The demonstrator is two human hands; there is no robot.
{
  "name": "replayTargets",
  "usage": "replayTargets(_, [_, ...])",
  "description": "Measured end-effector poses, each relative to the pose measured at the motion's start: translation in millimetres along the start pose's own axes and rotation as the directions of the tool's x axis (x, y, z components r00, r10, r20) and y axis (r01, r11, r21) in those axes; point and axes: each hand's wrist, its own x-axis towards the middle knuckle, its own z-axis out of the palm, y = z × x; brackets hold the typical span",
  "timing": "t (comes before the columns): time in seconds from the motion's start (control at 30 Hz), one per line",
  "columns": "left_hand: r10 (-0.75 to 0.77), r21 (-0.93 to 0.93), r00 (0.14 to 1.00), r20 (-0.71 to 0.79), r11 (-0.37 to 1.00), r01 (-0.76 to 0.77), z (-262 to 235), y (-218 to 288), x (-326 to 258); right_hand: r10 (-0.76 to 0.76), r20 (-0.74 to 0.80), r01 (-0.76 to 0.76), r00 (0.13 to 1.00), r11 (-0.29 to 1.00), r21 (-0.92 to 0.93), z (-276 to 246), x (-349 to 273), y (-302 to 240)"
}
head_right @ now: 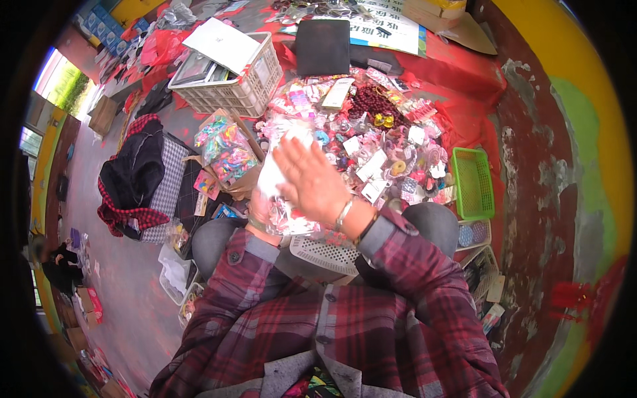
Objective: The person sits on the floor and sorts through various small items, including hair accessories and packaged goods, placing them into a white plastic basket. They handle items one by one, picking them up from a red tarp and arranging them in the basket.
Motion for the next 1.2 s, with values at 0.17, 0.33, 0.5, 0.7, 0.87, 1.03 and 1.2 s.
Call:
replayTargets(0.17, [-0.238, -0.325, 0.967, 0.096, 0.91, 0.256, 12, -7, -4, 0.141, -0.165, -0.107, 0.976, 0.975, 0.197, 2, 11, 37])
replayTargets(0.33, [-0.107, -0.33, 0.984, 0.144, 0.932, 0.15, 22, 17, -10, -0.059, 0.064, 0.055, 0.996, 0.996, 0.074, -6, -8, -13])
replayTargets(0.5, [-0.231, -0.286, 0.952, 0.202, 0.915, 0.283, 23, 5, -11, 0.041, 0.041, -0.033, 0.998, 0.985, -0.172, -19, 28, 20])
replayTargets(0.7, [-0.182, -0.167, 0.981, -0.069, 0.971, 0.169, 33, 16, -14, 0.081, 0.086, -0.087, 0.993, 0.994, 0.06, -14, 15, 1])
replayTargets(0.87, [-0.278, -0.135, 0.957, 0.084, 0.948, 0.287, 3, -1, -9, 0.187, 0.016, -0.187, 0.982, 0.979, 0.083, -21, 37, 24])
replayTargets(1.03, [-0.215, -0.133, 0.973, 0.081, 0.965, 0.224, -6, -6, 3, 0.13, -0.172, -0.097, 0.977, 0.977, 0.188, -13, 34, 35])
replayTargets(1.2, [-0.121, -0.36, 0.977, 0.178, 0.916, 0.179, 25, 31, -5, -0.09, 0.104, 0.078, 0.991, 0.99, 0.116, 4, -13, -35])
